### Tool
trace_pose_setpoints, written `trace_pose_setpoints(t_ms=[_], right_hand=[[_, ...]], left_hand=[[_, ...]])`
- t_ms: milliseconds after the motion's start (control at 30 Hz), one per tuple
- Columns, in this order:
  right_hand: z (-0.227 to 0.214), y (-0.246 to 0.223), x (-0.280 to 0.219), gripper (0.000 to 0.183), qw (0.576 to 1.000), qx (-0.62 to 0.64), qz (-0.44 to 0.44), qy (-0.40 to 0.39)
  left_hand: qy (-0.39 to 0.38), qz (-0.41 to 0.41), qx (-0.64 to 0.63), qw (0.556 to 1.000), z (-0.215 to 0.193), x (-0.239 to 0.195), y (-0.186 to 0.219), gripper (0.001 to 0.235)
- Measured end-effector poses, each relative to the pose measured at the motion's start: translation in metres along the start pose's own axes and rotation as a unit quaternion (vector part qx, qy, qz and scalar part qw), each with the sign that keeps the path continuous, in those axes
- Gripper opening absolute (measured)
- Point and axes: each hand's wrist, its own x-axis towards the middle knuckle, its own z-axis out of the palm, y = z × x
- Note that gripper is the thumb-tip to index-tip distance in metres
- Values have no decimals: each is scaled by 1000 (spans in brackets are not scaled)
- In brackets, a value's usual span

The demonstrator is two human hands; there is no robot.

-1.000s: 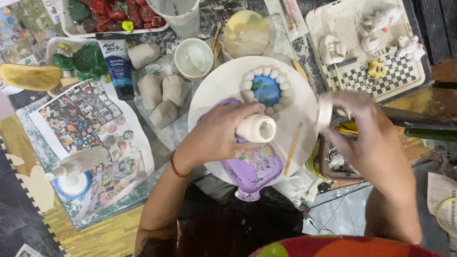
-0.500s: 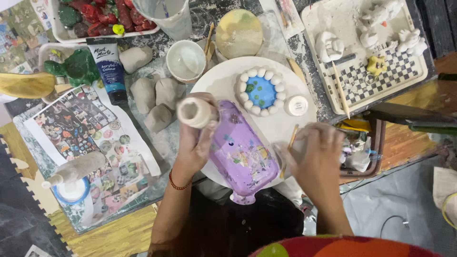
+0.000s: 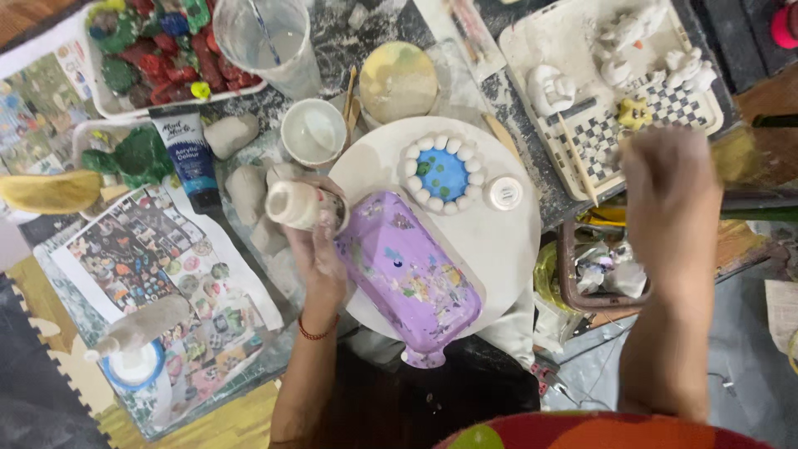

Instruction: The person paints a purple ceramic container with light blue acrylic paint using a brush. They dip the brush into a small jar of paint and apply it to the surface of the container, which is placed on a rotating stand.

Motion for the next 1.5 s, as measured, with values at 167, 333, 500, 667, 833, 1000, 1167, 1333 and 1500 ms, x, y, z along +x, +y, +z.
trace_pose_setpoints(t_ms=[167,333,500,667,833,1000,1167,1333,1500], right_hand=[[24,74,113,7,992,99,-77,19],[58,127,184,9,992,117,-40,13],[93,157,214,12,997,63,-13,36],[109,163,233,14,997,74,12,34],[104,168,247,16,999,5,17,26],[96,177,259,13,996,-77,-38,30],[92,176,261,14,990,-135,-38,33],[83,166,256,18,984,-174,-40,23],[83,159,251,20,989,-145,-14,-16]], left_hand=[[10,-21,-35,999,9,-10,0,46],[9,-58,34,998,19,6,62,44],[-125,150,218,956,48,74,143,51],[-236,79,111,962,160,175,121,49],[-212,84,186,956,229,243,54,51],[-212,113,285,928,257,258,24,52],[-220,90,288,928,266,263,15,52],[-226,50,302,925,261,263,19,56],[-236,20,283,929,253,258,20,53]])
